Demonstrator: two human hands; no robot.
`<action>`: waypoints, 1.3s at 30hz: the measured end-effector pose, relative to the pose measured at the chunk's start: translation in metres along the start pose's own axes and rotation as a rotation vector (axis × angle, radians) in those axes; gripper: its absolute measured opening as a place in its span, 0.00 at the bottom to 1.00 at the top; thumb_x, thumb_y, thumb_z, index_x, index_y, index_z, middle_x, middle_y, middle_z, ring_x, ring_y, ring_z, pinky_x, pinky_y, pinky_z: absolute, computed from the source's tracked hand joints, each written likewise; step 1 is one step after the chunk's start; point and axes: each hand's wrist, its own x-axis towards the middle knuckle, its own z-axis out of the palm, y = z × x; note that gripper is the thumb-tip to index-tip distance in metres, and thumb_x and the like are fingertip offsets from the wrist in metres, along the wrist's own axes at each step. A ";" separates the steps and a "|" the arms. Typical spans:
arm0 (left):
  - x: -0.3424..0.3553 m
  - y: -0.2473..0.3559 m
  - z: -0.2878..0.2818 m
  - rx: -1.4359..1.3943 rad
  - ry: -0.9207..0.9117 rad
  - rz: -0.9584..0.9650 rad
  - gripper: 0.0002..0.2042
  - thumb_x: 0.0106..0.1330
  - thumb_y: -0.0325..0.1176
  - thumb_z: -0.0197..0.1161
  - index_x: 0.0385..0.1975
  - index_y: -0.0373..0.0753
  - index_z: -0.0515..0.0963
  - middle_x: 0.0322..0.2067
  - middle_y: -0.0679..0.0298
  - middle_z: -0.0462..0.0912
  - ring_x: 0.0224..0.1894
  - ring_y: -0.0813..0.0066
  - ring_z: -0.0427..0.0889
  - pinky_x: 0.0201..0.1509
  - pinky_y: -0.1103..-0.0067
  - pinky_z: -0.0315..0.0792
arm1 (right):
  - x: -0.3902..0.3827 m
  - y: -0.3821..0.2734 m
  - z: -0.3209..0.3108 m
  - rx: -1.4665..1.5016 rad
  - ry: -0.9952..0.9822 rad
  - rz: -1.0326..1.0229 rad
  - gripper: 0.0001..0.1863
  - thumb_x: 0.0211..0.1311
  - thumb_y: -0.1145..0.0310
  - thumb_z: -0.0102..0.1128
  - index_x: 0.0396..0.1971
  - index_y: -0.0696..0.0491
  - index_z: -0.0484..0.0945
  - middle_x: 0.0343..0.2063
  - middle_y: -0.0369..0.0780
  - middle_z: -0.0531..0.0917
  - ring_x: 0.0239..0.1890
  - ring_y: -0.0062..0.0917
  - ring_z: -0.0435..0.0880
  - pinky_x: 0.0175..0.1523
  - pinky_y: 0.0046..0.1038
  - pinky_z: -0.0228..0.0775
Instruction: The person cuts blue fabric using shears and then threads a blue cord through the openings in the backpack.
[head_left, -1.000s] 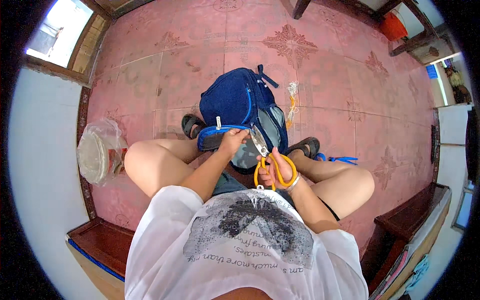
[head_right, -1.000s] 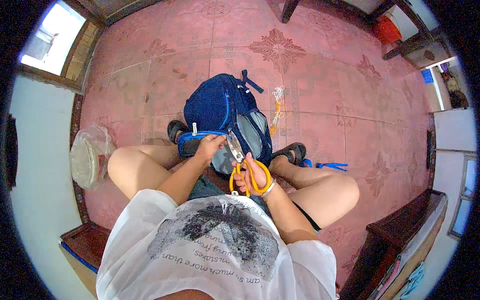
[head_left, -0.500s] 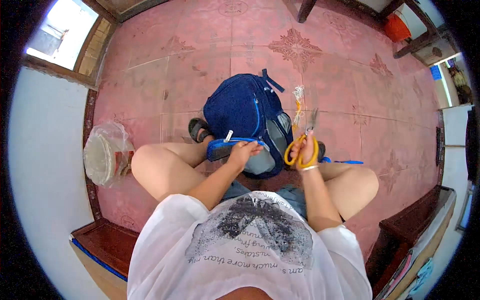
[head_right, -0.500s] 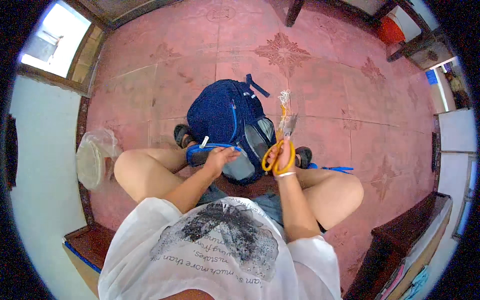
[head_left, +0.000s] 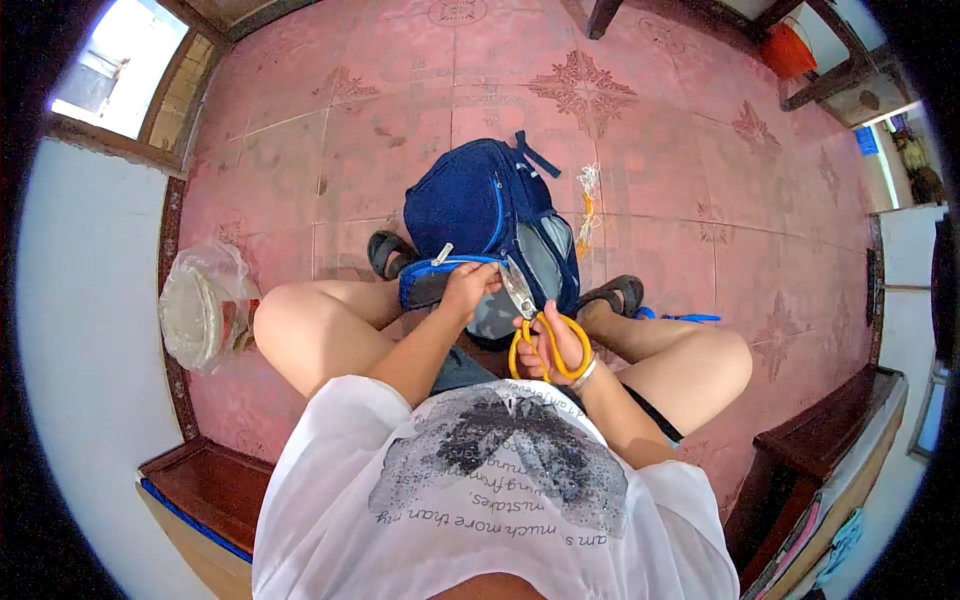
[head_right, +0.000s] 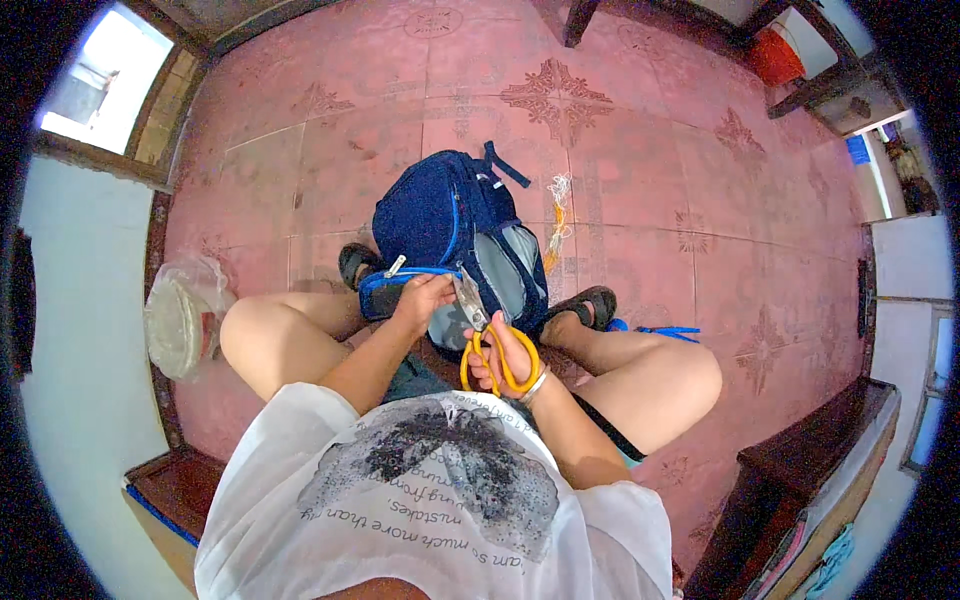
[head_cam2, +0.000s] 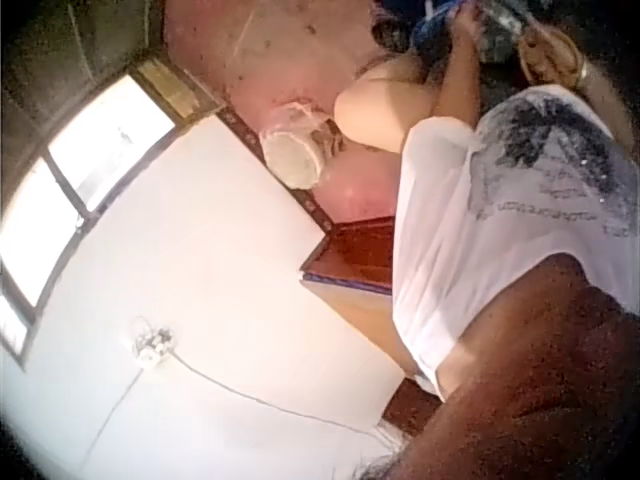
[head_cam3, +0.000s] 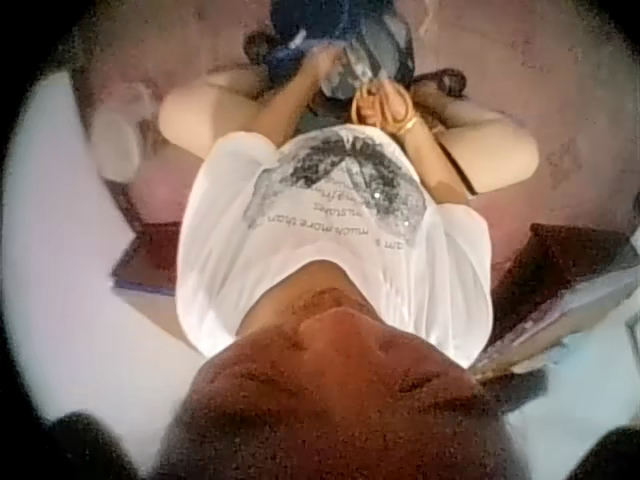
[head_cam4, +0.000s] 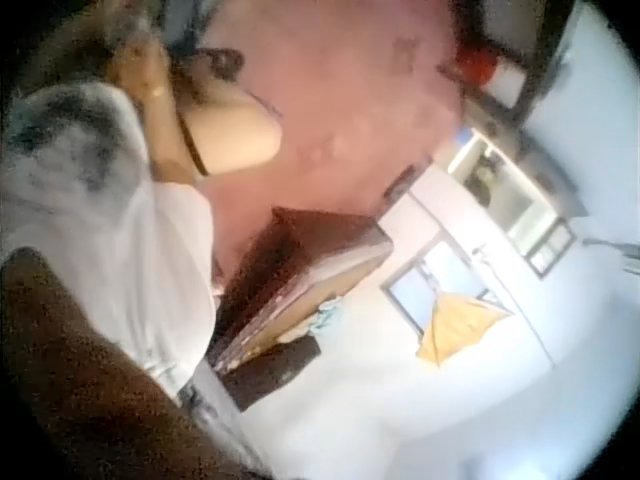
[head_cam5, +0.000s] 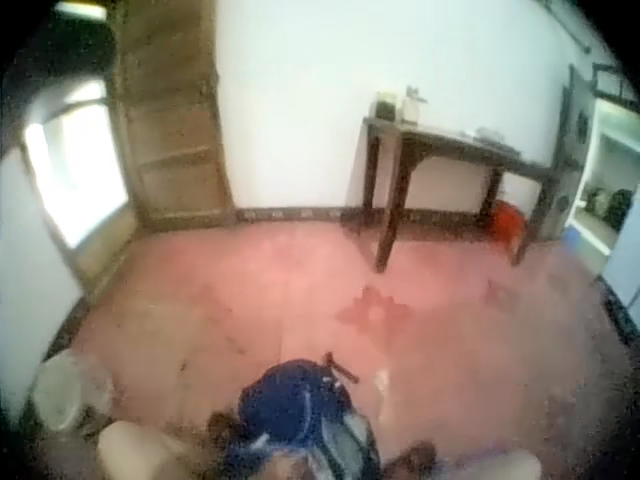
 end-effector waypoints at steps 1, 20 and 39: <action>-0.001 0.001 0.000 0.008 -0.004 -0.003 0.08 0.57 0.34 0.53 0.28 0.36 0.74 0.29 0.64 0.77 0.30 0.77 0.74 0.37 0.83 0.67 | -0.001 -0.001 0.000 -0.012 -0.002 0.006 0.31 0.50 0.34 0.33 0.40 0.46 0.64 0.19 0.35 0.64 0.16 0.18 0.59 0.19 0.17 0.51; -0.004 0.018 0.000 0.225 0.107 0.120 0.09 0.59 0.30 0.47 0.37 0.37 0.71 0.31 0.63 0.77 0.29 0.78 0.76 0.31 0.84 0.69 | 0.009 -0.010 -0.021 0.034 0.036 -0.194 0.26 0.52 0.38 0.38 0.38 0.45 0.64 0.19 0.35 0.66 0.16 0.18 0.62 0.19 0.18 0.54; 0.083 0.012 0.093 1.779 -0.339 0.975 0.06 0.47 0.26 0.50 0.23 0.38 0.74 0.25 0.58 0.74 0.33 0.61 0.74 0.40 0.70 0.67 | 0.010 -0.021 -0.044 0.240 0.425 -0.611 0.20 0.54 0.45 0.44 0.35 0.46 0.61 0.15 0.36 0.64 0.14 0.21 0.63 0.18 0.21 0.57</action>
